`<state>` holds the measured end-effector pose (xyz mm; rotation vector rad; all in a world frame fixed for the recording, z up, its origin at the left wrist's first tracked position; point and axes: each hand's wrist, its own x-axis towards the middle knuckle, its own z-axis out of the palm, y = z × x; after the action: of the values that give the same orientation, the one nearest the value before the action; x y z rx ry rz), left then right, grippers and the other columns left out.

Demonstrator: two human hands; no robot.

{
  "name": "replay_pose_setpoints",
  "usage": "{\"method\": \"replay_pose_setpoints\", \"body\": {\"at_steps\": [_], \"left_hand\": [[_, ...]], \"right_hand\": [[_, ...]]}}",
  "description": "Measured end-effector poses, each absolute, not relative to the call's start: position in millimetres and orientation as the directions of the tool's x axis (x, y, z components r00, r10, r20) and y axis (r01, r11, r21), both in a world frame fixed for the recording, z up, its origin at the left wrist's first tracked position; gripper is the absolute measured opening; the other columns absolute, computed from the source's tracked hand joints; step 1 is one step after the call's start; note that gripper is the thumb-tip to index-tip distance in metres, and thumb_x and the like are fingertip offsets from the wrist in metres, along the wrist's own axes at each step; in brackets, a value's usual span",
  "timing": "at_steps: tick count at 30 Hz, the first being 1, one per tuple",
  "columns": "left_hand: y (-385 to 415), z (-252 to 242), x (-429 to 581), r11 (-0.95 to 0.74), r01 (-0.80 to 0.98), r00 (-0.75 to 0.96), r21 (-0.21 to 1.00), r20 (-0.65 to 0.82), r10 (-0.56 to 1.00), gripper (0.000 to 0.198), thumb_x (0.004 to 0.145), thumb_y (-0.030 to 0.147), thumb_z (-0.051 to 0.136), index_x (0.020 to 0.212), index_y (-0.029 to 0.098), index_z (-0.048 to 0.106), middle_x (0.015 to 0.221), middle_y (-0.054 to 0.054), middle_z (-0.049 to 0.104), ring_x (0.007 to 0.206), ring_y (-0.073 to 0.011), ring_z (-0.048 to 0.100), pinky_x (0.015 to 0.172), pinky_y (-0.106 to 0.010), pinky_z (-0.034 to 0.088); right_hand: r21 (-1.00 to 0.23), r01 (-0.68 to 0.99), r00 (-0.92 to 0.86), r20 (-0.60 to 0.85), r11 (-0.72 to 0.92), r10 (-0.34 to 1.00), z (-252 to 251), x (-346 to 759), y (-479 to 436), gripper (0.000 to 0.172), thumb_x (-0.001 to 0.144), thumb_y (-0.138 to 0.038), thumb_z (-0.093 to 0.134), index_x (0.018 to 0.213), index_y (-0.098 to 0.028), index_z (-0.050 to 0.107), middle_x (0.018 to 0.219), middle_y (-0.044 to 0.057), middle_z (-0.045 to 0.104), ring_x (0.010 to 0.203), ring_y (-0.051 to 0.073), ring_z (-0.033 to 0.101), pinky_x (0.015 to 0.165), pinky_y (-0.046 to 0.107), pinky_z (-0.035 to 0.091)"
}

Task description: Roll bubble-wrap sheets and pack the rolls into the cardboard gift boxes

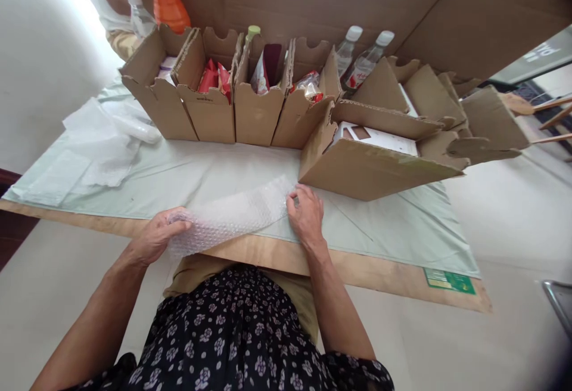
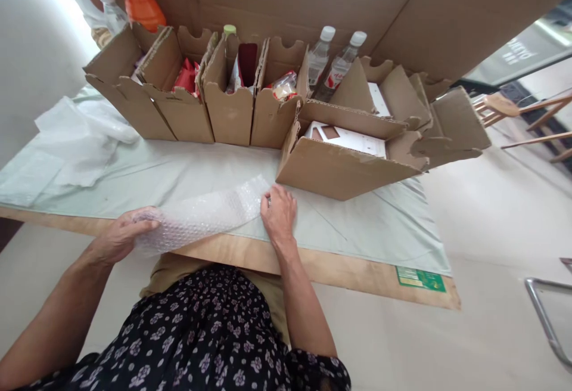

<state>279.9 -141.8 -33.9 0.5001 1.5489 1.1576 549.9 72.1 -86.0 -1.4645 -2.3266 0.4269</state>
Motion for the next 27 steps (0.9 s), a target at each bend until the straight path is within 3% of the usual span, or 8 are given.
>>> {"method": "replay_pose_setpoints", "body": {"at_steps": [5, 8, 11, 15, 18, 22, 25, 27], "left_hand": [[-144.4, -38.2, 275.1, 0.460, -0.174, -0.372, 0.870, -0.491, 0.788, 0.036, 0.068, 0.048, 0.086, 0.083, 0.017, 0.072, 0.076, -0.002, 0.072, 0.070, -0.0172, 0.062, 0.066, -0.026, 0.049], [-144.3, -37.8, 273.3, 0.463, -0.086, -0.394, 0.882, -0.457, 0.797, 0.036, 0.072, 0.050, 0.083, 0.085, 0.018, 0.073, 0.079, -0.002, 0.072, 0.074, -0.0177, 0.062, 0.070, -0.026, 0.049], [-143.3, -33.7, 272.1, 0.443, -0.021, -0.434, 0.896, -0.408, 0.803, 0.036, 0.071, 0.050, 0.083, 0.083, 0.018, 0.073, 0.081, -0.003, 0.073, 0.078, -0.0187, 0.062, 0.072, -0.026, 0.049], [-135.9, -29.2, 272.2, 0.433, 0.030, -0.471, 0.901, -0.370, 0.801, 0.033, 0.069, 0.047, 0.084, 0.079, 0.018, 0.071, 0.074, -0.001, 0.067, 0.069, -0.0164, 0.057, 0.064, -0.024, 0.045], [-123.4, -28.0, 273.5, 0.451, 0.066, -0.435, 0.890, -0.382, 0.816, 0.030, 0.067, 0.044, 0.083, 0.078, 0.019, 0.071, 0.069, 0.000, 0.063, 0.063, -0.0151, 0.053, 0.057, -0.022, 0.042], [-99.9, -26.1, 275.9, 0.426, 0.159, -0.417, 0.891, -0.331, 0.846, 0.026, 0.066, 0.042, 0.082, 0.077, 0.020, 0.072, 0.070, -0.001, 0.065, 0.066, -0.0168, 0.054, 0.059, -0.023, 0.044], [-80.1, -26.5, 279.8, 0.394, 0.317, -0.424, 0.863, -0.242, 0.873, 0.024, 0.071, 0.043, 0.076, 0.081, 0.021, 0.072, 0.076, -0.002, 0.068, 0.071, -0.0192, 0.059, 0.065, -0.025, 0.046], [-68.2, -30.5, 283.7, 0.401, 0.486, -0.440, 0.777, -0.180, 0.880, 0.028, 0.076, 0.043, 0.071, 0.093, 0.021, 0.073, 0.077, -0.002, 0.068, 0.073, -0.0207, 0.060, 0.070, -0.028, 0.047]], "right_hand": [[-0.653, 0.686, -0.328, 0.116, 0.321, 0.937, -86.4, 552.5, 69.2, 0.041, 0.080, -0.030, 0.058, 0.119, -0.018, 0.065, 0.113, 0.013, 0.073, 0.103, 0.030, 0.063, 0.094, 0.045, 0.046], [-0.764, 0.596, -0.334, 0.044, 0.247, 0.942, -83.1, 553.4, 68.4, 0.029, 0.074, -0.034, 0.062, 0.098, -0.020, 0.068, 0.094, 0.008, 0.072, 0.089, 0.027, 0.062, 0.087, 0.042, 0.047], [-0.836, 0.511, -0.347, 0.013, 0.200, 0.938, -76.9, 558.4, 64.5, 0.020, 0.078, -0.041, 0.059, 0.079, -0.022, 0.061, 0.077, 0.002, 0.065, 0.075, 0.020, 0.059, 0.075, 0.035, 0.048], [-0.984, 0.176, -0.269, -0.053, -0.005, 0.962, -70.4, 575.2, 56.7, 0.033, 0.076, -0.049, 0.069, 0.093, -0.021, 0.061, 0.086, 0.002, 0.068, 0.077, 0.018, 0.061, 0.072, 0.032, 0.051], [-0.996, 0.004, -0.167, -0.089, -0.090, 0.982, -70.1, 593.3, 52.6, 0.051, 0.072, -0.049, 0.075, 0.112, -0.021, 0.060, 0.093, 0.004, 0.071, 0.079, 0.019, 0.064, 0.072, 0.033, 0.053], [-0.998, 0.038, 0.017, -0.052, -0.053, 0.998, -71.3, 618.4, 44.8, 0.057, 0.073, -0.044, 0.077, 0.122, -0.021, 0.059, 0.075, -0.003, 0.062, 0.065, 0.014, 0.058, 0.062, 0.029, 0.049], [-0.972, 0.227, 0.072, 0.078, 0.060, 0.994, -72.6, 630.1, 38.3, 0.056, 0.080, -0.044, 0.074, 0.129, -0.020, 0.059, 0.078, -0.003, 0.062, 0.067, 0.014, 0.057, 0.066, 0.030, 0.049], [-0.901, 0.414, 0.071, 0.171, 0.127, 0.983, -76.8, 634.8, 37.5, 0.055, 0.085, -0.044, 0.070, 0.133, -0.020, 0.059, 0.084, 0.000, 0.065, 0.073, 0.017, 0.059, 0.074, 0.035, 0.052]]}}
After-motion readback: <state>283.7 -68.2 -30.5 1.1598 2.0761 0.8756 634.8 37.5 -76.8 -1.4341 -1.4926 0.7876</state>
